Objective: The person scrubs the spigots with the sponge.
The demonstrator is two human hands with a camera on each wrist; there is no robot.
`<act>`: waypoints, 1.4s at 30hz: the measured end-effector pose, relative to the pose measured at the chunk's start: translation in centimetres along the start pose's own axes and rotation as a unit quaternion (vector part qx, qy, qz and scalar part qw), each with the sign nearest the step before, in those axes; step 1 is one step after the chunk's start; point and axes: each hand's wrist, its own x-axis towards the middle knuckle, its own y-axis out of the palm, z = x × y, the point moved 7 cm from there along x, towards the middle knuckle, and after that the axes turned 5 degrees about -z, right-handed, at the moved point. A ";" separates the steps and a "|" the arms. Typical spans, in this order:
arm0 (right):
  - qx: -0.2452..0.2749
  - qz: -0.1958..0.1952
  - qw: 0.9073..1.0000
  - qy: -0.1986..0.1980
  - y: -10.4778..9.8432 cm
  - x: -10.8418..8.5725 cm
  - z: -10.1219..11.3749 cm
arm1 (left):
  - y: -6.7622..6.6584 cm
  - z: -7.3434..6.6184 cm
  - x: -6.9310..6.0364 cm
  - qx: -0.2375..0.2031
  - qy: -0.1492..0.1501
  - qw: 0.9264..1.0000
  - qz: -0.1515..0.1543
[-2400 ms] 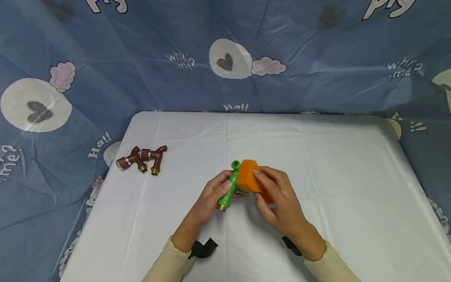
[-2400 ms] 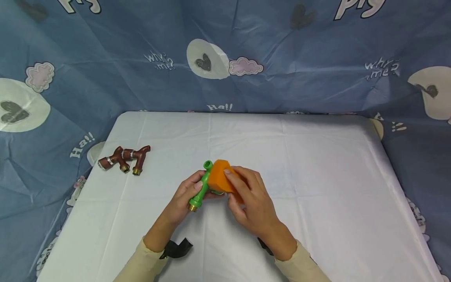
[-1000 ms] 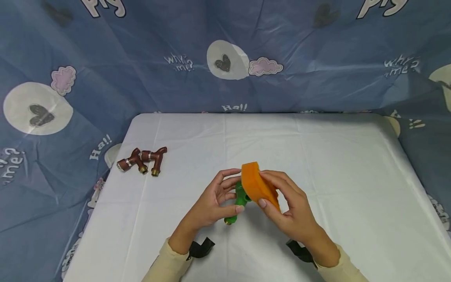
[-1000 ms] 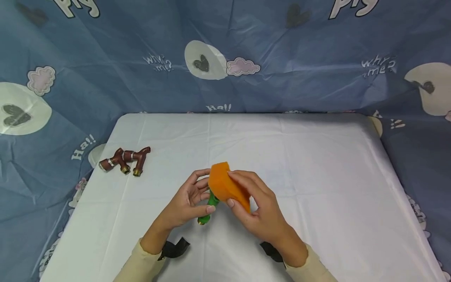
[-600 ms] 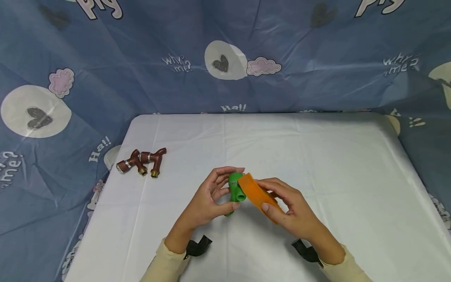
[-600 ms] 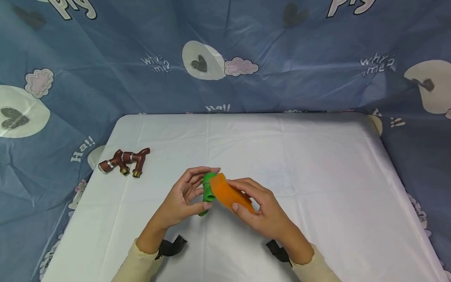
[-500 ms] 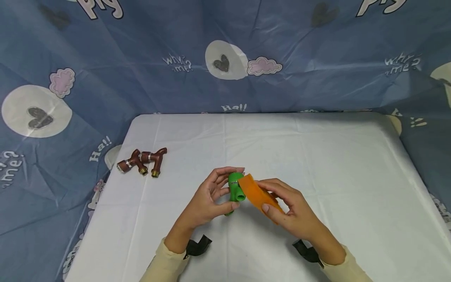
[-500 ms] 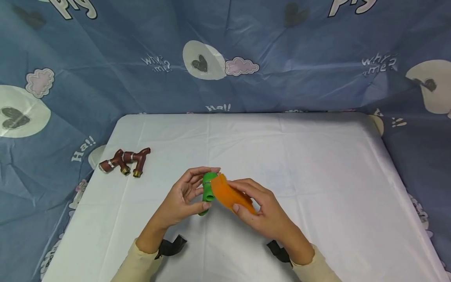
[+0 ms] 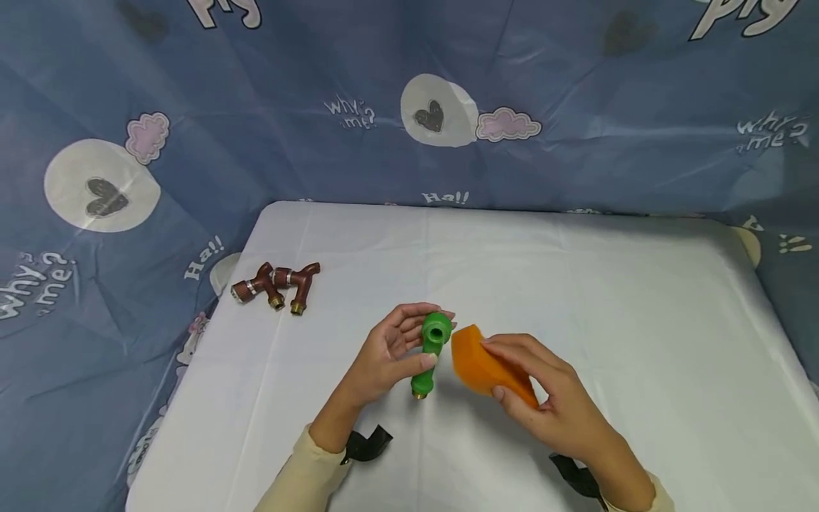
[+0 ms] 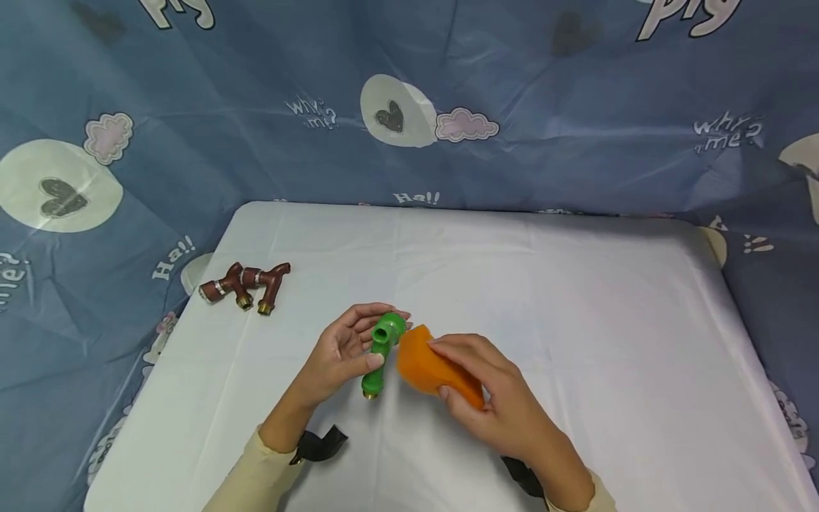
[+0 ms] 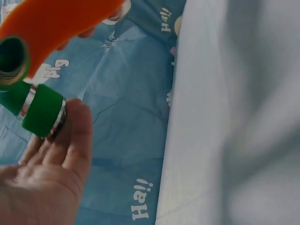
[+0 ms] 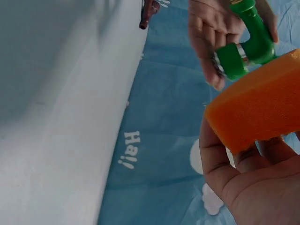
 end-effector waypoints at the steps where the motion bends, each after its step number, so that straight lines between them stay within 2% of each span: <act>1: 0.000 -0.007 1.000 -0.008 -0.1 0.0 0.2 | 0.0 0.2 0.0 0.000 -0.009 1.000 -0.009; 4: -0.001 -0.020 0.999 -0.038 0.2 0.1 1.2 | -0.1 0.9 0.0 -0.006 -0.045 0.999 -0.030; 8: -0.012 -0.028 0.995 -0.096 1.4 0.3 3.2 | 0.1 1.6 0.0 0.011 -0.083 0.996 -0.037; 12: -0.050 -0.035 0.988 -0.143 2.4 1.1 4.8 | 0.3 1.7 0.1 0.029 -0.086 0.995 -0.036; 16: -0.116 -0.057 0.978 -0.163 2.8 1.9 4.9 | 0.4 1.7 0.1 0.035 -0.070 0.996 -0.035; 21: -0.153 -0.080 0.972 -0.160 2.9 2.4 4.0 | 0.2 2.1 -0.1 0.065 -0.080 0.993 -0.064; 24: -0.147 -0.091 0.974 -0.145 2.6 2.5 3.5 | -0.1 2.2 -0.4 0.064 -0.101 0.990 -0.077; 27: -0.129 -0.092 0.979 -0.126 2.3 2.4 3.2 | -0.5 2.1 -0.5 0.059 -0.102 0.990 -0.079; 35: -0.092 -0.060 0.986 -0.123 2.7 1.5 3.6 | -1.5 1.6 -0.2 0.081 -0.087 0.985 -0.122; 42: -0.047 -0.019 0.994 -0.102 2.7 0.5 4.0 | -2.3 1.3 -0.1 0.096 -0.074 0.981 -0.151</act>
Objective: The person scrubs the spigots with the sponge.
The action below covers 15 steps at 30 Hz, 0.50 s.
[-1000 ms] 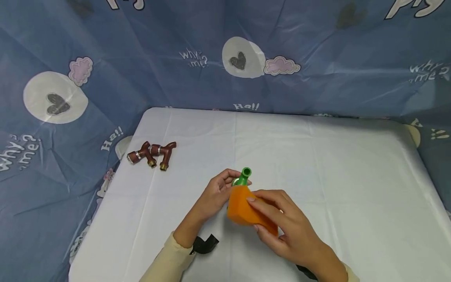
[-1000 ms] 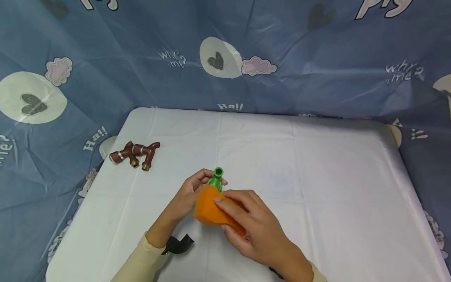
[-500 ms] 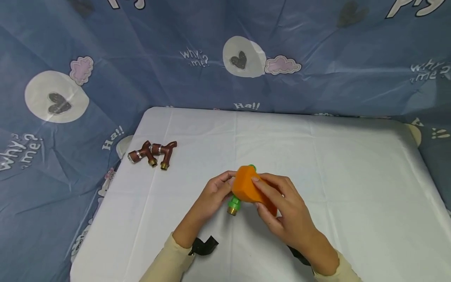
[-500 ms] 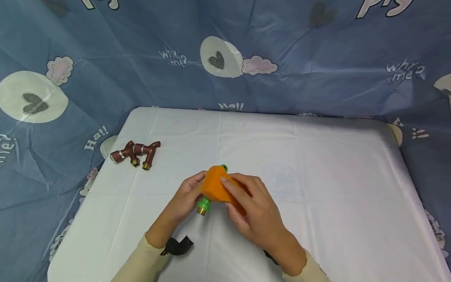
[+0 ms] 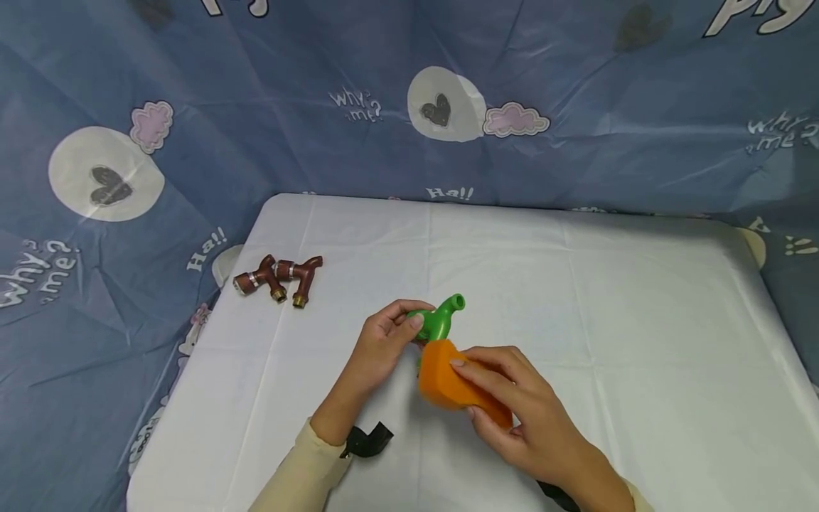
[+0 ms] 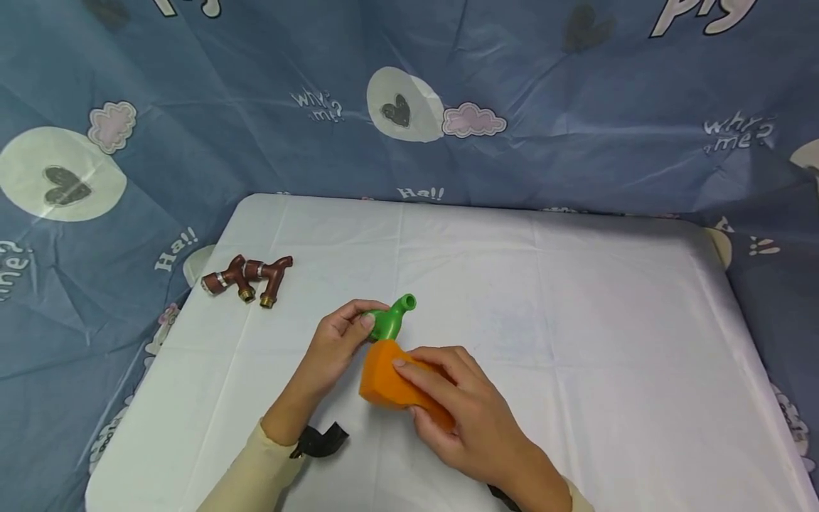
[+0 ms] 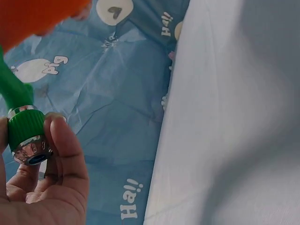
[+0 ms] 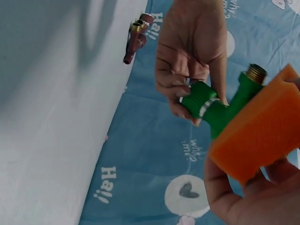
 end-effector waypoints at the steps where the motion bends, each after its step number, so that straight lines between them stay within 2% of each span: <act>1: 0.005 0.007 1.000 0.001 -0.1 -0.1 0.1 | -0.1 -0.1 0.0 0.000 0.003 1.000 -0.003; 7: 0.074 0.068 0.995 0.026 -0.7 0.0 0.7 | -0.5 -0.2 0.1 -0.008 0.010 1.000 -0.016; 9: 0.085 0.077 0.993 0.017 -0.9 0.4 1.1 | -0.5 -0.1 0.0 -0.014 0.010 1.000 -0.016; 15: 0.042 0.079 0.995 -0.035 -0.2 1.7 2.3 | 0.1 0.0 -0.2 -0.035 0.001 0.999 -0.003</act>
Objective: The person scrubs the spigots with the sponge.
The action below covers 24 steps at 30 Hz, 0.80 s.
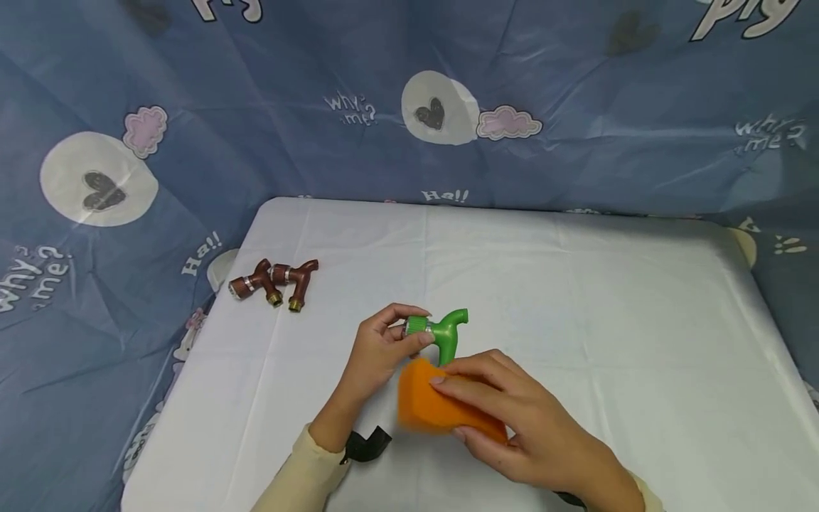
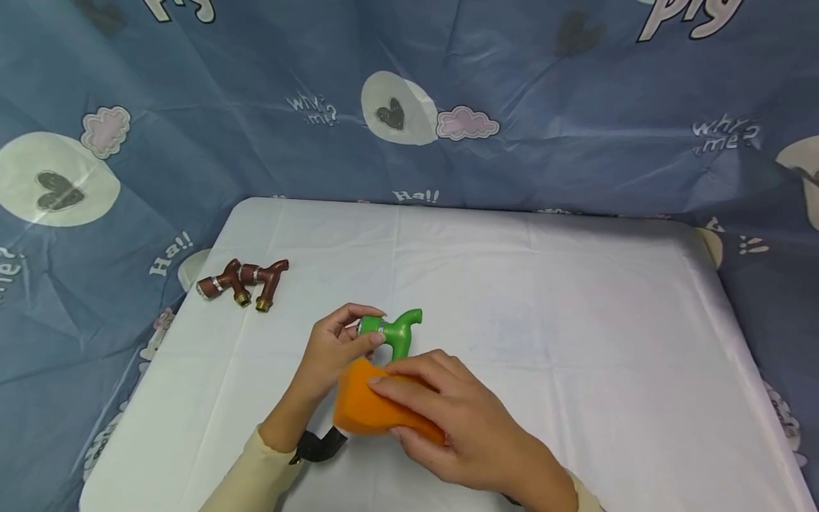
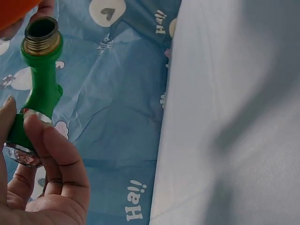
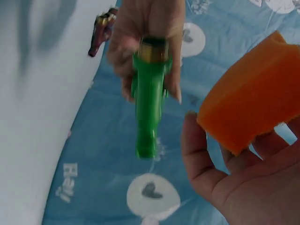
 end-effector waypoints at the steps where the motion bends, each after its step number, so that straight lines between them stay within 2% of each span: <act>1: -0.008 0.004 1.000 -0.004 0.4 0.2 0.1 | 0.1 0.0 -0.1 -0.002 -0.002 1.000 0.002; 6: -0.073 -0.006 0.997 -0.034 1.7 0.6 0.0 | 0.5 0.1 -0.2 -0.018 -0.019 0.999 0.022; 9: -0.117 -0.023 0.993 -0.018 1.9 0.5 -0.9 | 0.7 -0.1 -0.3 -0.022 -0.008 0.999 0.044; 12: -0.150 -0.032 0.988 0.020 1.9 0.4 -2.3 | 1.0 -0.4 -0.4 -0.011 0.022 0.998 0.057; 14: -0.170 -0.038 0.984 0.038 1.8 0.3 -3.2 | 1.0 -0.4 -0.5 -0.001 0.036 0.998 0.056; 17: -0.204 -0.047 0.977 0.052 1.4 0.0 -4.2 | 1.0 -0.4 -0.5 0.002 0.035 0.998 0.047; 20: -0.233 -0.052 0.969 0.065 0.6 -0.4 -4.9 | 0.9 -0.3 -0.5 0.001 0.021 0.999 0.036; 24: -0.246 -0.060 0.963 0.094 -0.9 -0.9 -6.1 | 0.7 -0.1 -0.4 0.011 0.002 1.000 0.025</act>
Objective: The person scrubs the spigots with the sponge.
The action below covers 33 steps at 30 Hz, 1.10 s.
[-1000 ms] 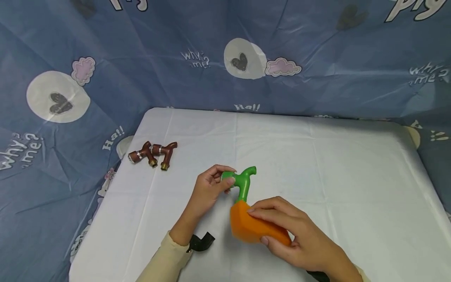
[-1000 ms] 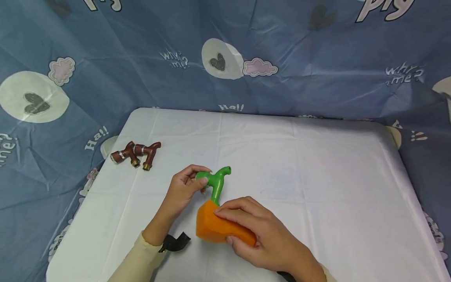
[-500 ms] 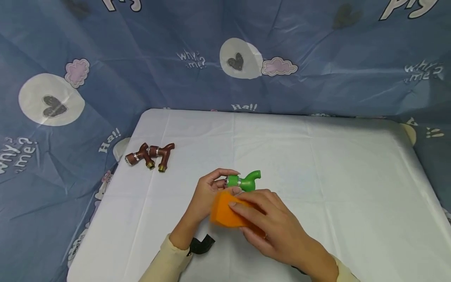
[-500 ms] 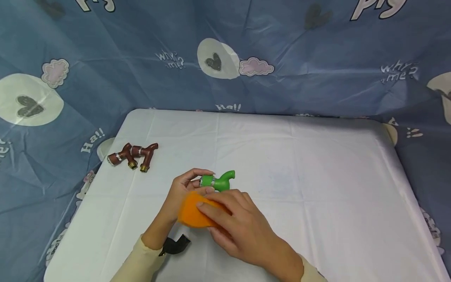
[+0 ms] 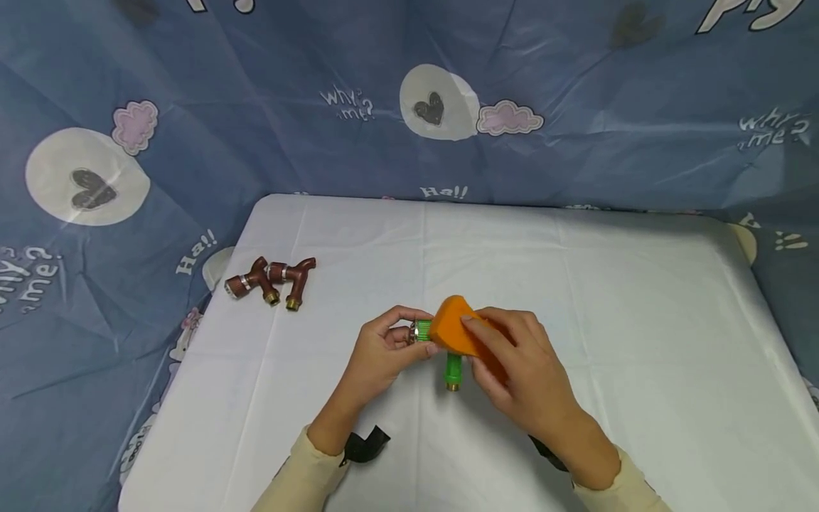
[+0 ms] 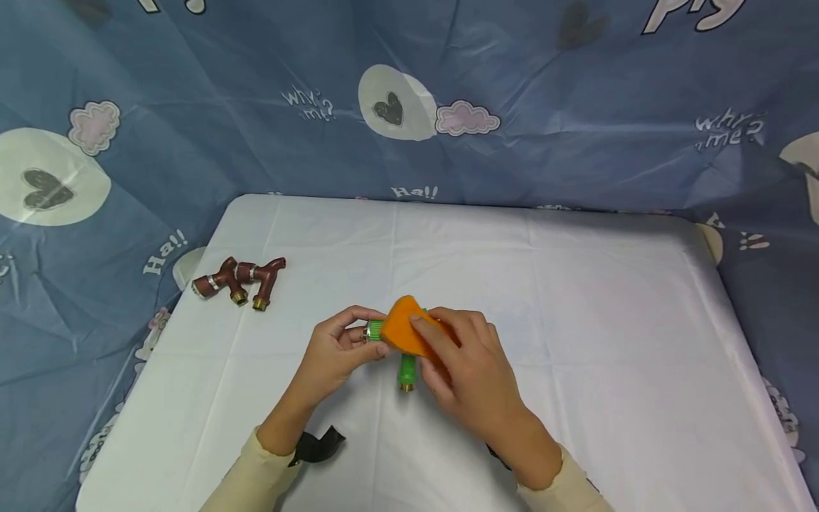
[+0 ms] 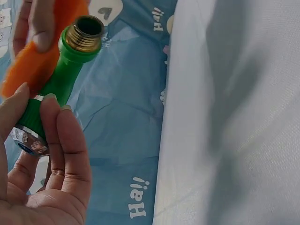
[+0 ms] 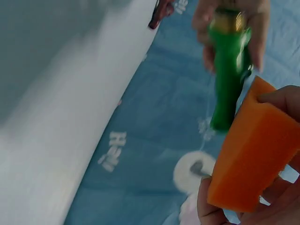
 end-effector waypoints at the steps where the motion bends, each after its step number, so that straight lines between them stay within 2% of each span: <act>1: 0.000 -0.004 1.000 0.007 -0.2 0.0 -0.5 | -0.1 0.0 0.0 0.003 -0.004 1.000 -0.002; 7: -0.009 -0.030 0.999 0.026 -1.3 -0.4 -2.4 | -0.1 0.3 0.1 -0.010 -0.025 1.000 -0.005; 13: -0.024 -0.091 0.996 0.009 -2.0 -0.6 -2.8 | -0.1 0.2 0.2 -0.016 -0.025 1.000 -0.007; 17: 0.006 -0.110 0.994 0.007 -2.4 -0.8 -2.4 | -0.2 0.1 0.2 -0.017 -0.026 0.999 -0.011; 22: 0.079 -0.101 0.991 -0.029 -1.8 -1.0 -0.5 | -0.3 0.1 0.4 -0.013 -0.016 1.000 -0.017; 26: 0.105 -0.077 0.990 -0.054 -0.5 -1.4 1.0 | -0.3 -0.1 0.4 -0.013 -0.007 1.000 -0.018; 30: 0.095 -0.071 0.991 -0.064 0.3 -1.7 1.6 | -0.4 0.0 0.4 0.003 -0.009 1.000 -0.023; 33: 0.072 -0.082 0.992 -0.063 0.3 -1.7 1.3 | -0.5 0.0 0.3 0.010 -0.015 1.000 -0.024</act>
